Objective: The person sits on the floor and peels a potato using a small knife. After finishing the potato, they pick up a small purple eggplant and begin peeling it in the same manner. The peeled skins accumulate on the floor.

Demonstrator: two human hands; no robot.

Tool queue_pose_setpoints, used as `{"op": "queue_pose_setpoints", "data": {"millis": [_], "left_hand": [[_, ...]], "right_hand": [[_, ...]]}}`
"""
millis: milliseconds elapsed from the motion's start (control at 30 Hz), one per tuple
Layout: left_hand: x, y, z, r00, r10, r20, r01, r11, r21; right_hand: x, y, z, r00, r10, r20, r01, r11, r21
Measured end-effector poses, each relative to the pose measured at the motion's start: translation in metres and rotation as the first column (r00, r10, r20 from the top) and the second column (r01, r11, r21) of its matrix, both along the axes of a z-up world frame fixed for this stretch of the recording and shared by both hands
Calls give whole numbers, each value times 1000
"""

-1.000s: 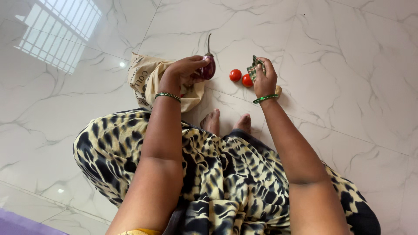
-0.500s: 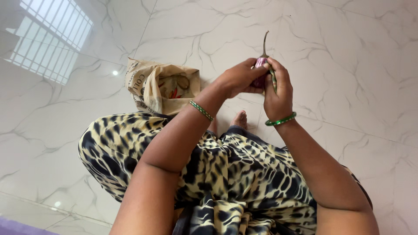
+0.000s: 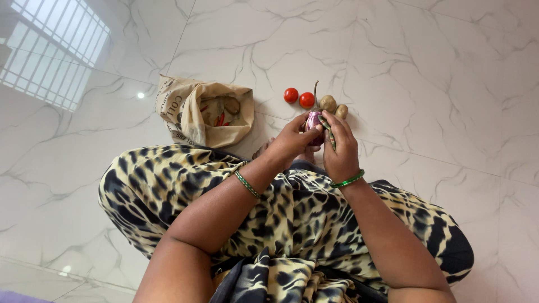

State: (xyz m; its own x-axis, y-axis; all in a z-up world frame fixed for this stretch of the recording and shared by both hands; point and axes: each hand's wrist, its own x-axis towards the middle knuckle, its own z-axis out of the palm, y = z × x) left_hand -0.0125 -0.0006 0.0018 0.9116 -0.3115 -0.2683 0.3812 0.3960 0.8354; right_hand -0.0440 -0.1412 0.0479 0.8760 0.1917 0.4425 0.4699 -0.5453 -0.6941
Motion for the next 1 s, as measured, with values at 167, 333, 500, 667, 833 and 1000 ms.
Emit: {"op": "queue_pose_setpoints", "data": {"millis": [167,333,500,667,833,1000], "left_hand": [[5,7,0,997,70,17,-69,997,-25],[4,6,1,999,50,4,-50,998,-36],[2,-5,-5,994,-37,108,28,996,81],[7,-3,-7,998,53,44,-50,996,-73],[9,5,-5,996,74,50,-70,995,-78],[8,-1,-5,997,-20,70,22,999,-33]], "right_hand": [[-8,1,-10,993,12,114,-2,996,-84],[-10,-2,-15,981,-77,180,91,993,-72],[13,-17,-15,974,-147,169,147,989,14],[6,-13,-18,965,-94,244,102,995,-21],[-1,-8,-17,967,-43,250,59,997,-53],[4,-13,-13,962,-108,251,108,994,13]]}}
